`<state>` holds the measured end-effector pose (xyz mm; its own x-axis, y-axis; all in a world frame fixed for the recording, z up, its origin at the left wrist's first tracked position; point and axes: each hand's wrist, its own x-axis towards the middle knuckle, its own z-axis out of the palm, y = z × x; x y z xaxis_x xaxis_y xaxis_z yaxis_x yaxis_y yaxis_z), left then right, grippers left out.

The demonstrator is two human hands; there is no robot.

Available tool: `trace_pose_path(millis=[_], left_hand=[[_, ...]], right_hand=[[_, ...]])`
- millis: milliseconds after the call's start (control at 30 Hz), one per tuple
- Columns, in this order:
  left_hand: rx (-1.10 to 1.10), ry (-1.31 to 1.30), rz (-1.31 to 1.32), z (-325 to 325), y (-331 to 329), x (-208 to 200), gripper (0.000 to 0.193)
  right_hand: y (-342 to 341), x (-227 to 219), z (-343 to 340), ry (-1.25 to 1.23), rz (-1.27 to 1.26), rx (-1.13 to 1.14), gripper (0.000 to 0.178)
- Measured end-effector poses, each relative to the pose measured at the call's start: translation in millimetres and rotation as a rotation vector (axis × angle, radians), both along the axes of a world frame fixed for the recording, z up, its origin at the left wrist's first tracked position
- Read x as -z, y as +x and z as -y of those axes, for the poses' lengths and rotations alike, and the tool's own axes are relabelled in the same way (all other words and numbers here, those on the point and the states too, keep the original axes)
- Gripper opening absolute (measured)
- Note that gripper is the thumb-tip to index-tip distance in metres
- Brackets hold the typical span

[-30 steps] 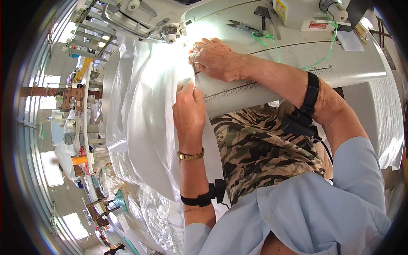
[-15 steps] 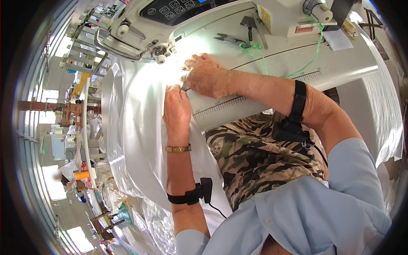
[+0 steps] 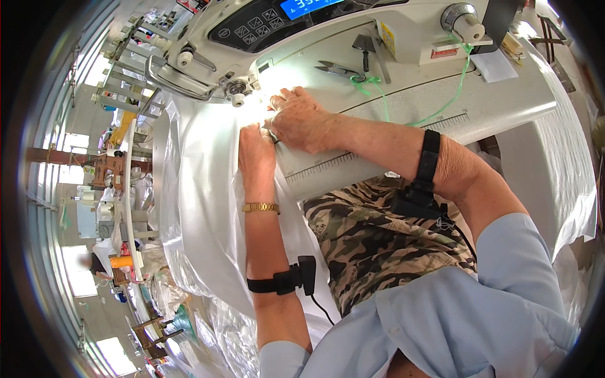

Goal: The recorder uses an industrial sewing machine to stitch together large white plastic or synthetic fabric sheets in a factory setting.

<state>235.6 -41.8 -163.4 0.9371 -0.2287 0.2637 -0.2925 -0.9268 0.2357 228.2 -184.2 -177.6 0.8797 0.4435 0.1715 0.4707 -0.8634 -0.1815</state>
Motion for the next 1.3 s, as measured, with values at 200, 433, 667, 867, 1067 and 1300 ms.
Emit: trace_pose_path(millis=[200,433,667,867,1067,1300], left_hand=[[-0.042,0.017,-0.045,3,12,3,0.025],[-0.07,-0.131,-0.033,9,9,-7,0.023],[0.295,0.115,0.038,-6,-90,-16,0.027],[0.484,-0.425,-0.256,-100,-145,-121,0.032],[-0.183,0.231,0.137,-313,-18,-52,0.028],[-0.299,-0.02,0.049,-287,29,8,0.05]], right_hand=[[5,4,-1,0.033,0.067,-0.024,0.033],[12,6,4,0.017,0.163,-0.072,0.028],[26,44,12,0.147,0.342,-0.09,0.023],[1,15,18,0.18,0.186,-0.118,0.036],[-5,-5,10,0.198,0.053,-0.14,0.046],[-8,-16,27,0.171,0.031,-0.114,0.053]])
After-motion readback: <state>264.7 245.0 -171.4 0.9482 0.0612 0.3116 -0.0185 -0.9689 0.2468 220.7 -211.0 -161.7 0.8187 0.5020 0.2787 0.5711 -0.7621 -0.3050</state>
